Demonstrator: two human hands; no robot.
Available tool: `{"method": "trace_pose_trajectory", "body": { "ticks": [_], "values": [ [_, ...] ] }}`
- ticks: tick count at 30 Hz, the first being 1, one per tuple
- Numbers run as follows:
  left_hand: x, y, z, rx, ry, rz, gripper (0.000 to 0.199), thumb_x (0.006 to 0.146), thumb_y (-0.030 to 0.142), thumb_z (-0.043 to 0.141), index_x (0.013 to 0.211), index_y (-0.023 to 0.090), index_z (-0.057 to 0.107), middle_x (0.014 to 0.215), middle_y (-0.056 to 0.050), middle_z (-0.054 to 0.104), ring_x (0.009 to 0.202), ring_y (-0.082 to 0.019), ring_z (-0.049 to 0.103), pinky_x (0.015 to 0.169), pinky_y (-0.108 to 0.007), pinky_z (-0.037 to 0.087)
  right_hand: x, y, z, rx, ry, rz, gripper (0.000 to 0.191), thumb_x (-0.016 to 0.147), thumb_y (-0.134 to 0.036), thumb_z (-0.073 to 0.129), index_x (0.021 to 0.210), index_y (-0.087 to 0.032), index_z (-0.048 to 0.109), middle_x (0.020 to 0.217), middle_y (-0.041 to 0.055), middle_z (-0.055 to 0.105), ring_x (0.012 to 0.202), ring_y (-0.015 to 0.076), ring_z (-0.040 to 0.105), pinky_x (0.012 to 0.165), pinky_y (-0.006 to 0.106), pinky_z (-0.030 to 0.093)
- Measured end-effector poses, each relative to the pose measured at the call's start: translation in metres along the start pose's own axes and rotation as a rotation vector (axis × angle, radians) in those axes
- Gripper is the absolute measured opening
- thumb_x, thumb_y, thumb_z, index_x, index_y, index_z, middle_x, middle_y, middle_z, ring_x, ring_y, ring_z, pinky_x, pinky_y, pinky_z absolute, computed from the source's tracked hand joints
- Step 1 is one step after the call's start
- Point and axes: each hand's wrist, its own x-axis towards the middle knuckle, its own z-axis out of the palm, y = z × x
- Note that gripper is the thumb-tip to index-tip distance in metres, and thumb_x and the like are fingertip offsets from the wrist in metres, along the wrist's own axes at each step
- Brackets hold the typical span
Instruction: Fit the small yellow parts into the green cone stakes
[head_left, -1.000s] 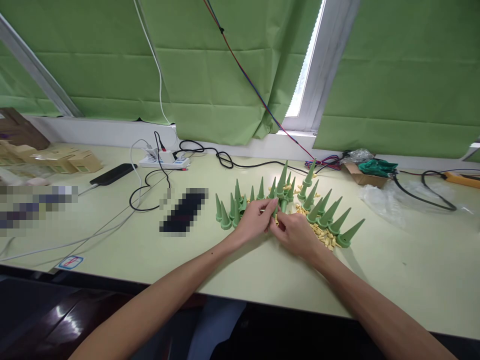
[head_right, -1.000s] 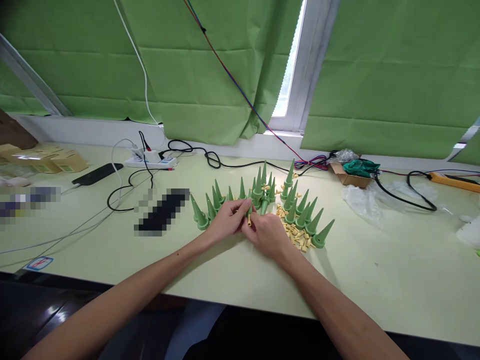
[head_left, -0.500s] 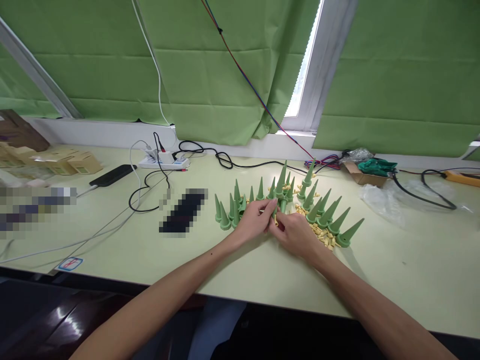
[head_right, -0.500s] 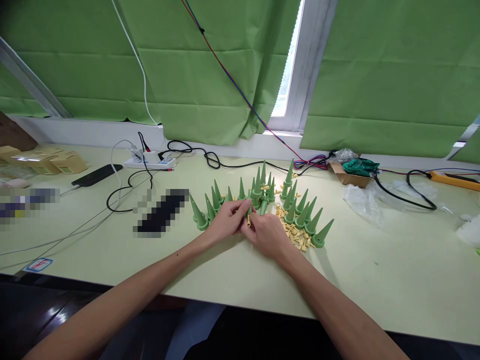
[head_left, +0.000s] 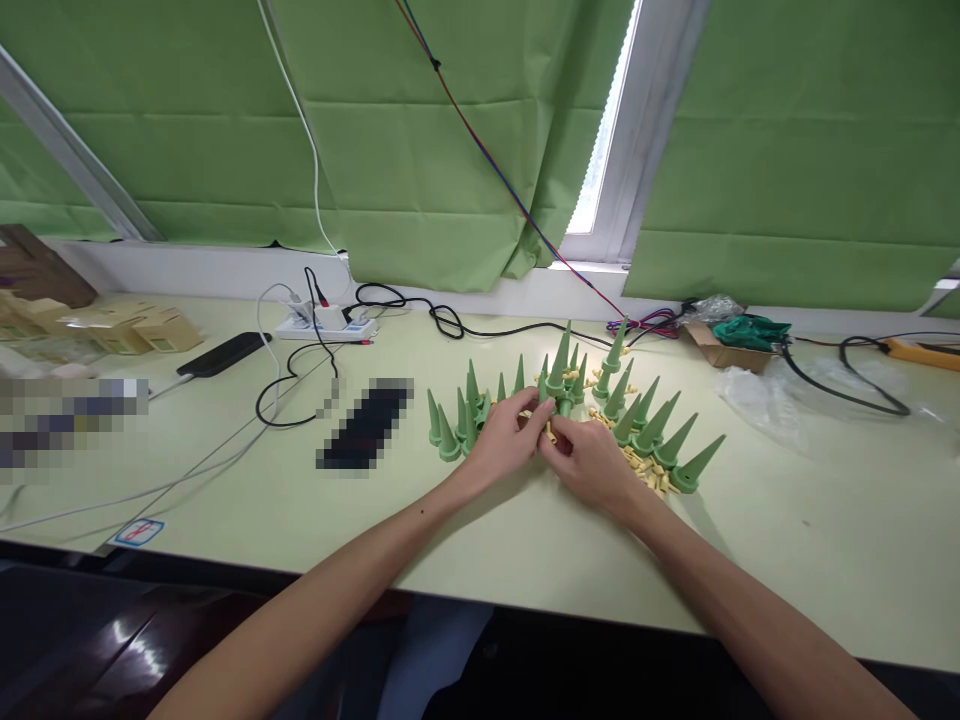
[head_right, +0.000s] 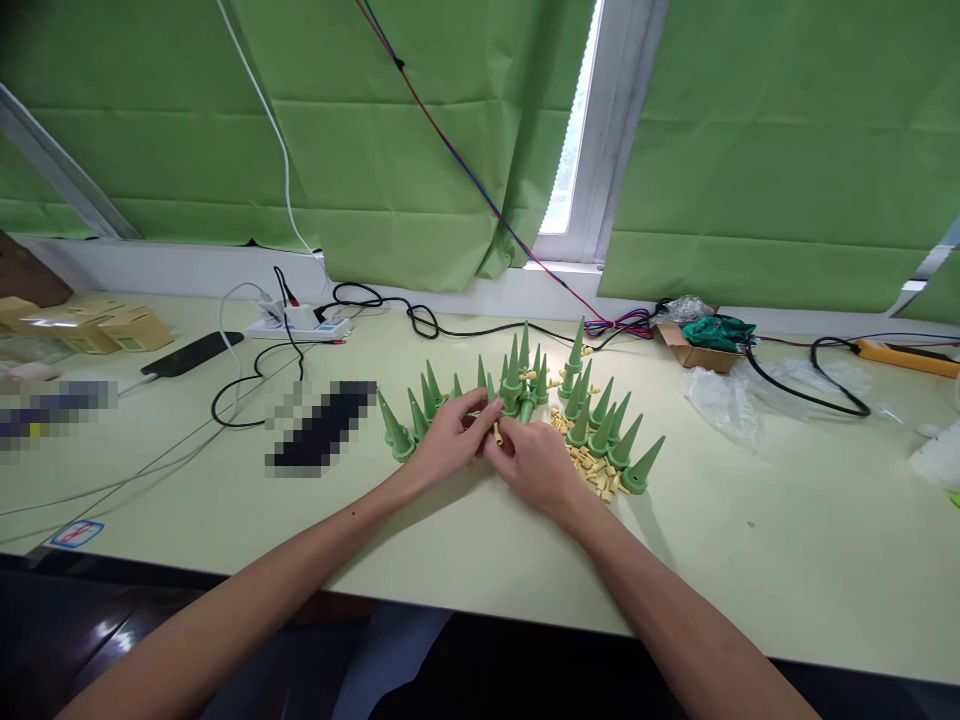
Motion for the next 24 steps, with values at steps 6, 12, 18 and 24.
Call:
{"method": "trace_pose_trajectory", "body": {
  "ticks": [6, 12, 18, 24],
  "values": [
    [0.001, 0.0, -0.005, 0.208, 0.096, 0.08, 0.033, 0.095, 0.043, 0.045, 0.072, 0.019, 0.042, 0.064, 0.003, 0.04, 0.054, -0.01, 0.037, 0.051, -0.024, 0.03, 0.003, 0.007, -0.004, -0.034, -0.083, 0.054, 0.017, 0.081, -0.023, 0.057, 0.067, -0.02, 0.047, 0.053, -0.0045, 0.052, 0.049, 0.0118, 0.045, 0.055, 0.026, 0.03],
    [0.002, -0.002, -0.006, 0.36, 0.143, 0.149, 0.026, 0.095, 0.038, 0.047, 0.078, 0.018, 0.051, 0.069, 0.001, 0.051, 0.059, -0.011, 0.045, 0.057, -0.024, 0.035, 0.004, 0.013, -0.001, -0.043, -0.048, 0.1, 0.009, 0.081, -0.013, 0.052, 0.083, -0.018, 0.06, 0.067, 0.0001, 0.064, 0.059, 0.0148, 0.055, 0.06, 0.027, 0.035],
    [0.001, -0.001, -0.006, 0.303, 0.033, 0.094, 0.03, 0.095, 0.041, 0.047, 0.074, 0.019, 0.048, 0.063, 0.002, 0.05, 0.053, -0.011, 0.045, 0.053, -0.024, 0.035, 0.006, 0.014, -0.004, -0.092, 0.019, 0.173, 0.016, 0.088, -0.015, 0.047, 0.09, -0.016, 0.063, 0.08, 0.005, 0.068, 0.065, 0.0173, 0.057, 0.062, 0.027, 0.037],
    [-0.001, -0.005, -0.005, 0.237, -0.049, 0.044, 0.027, 0.093, 0.042, 0.05, 0.078, 0.02, 0.049, 0.058, 0.002, 0.054, 0.048, -0.013, 0.05, 0.051, -0.025, 0.039, 0.006, 0.017, -0.005, -0.144, 0.038, 0.197, 0.018, 0.09, -0.016, 0.046, 0.094, -0.017, 0.064, 0.081, 0.0067, 0.068, 0.071, 0.0201, 0.06, 0.062, 0.028, 0.037]
  ]
}}
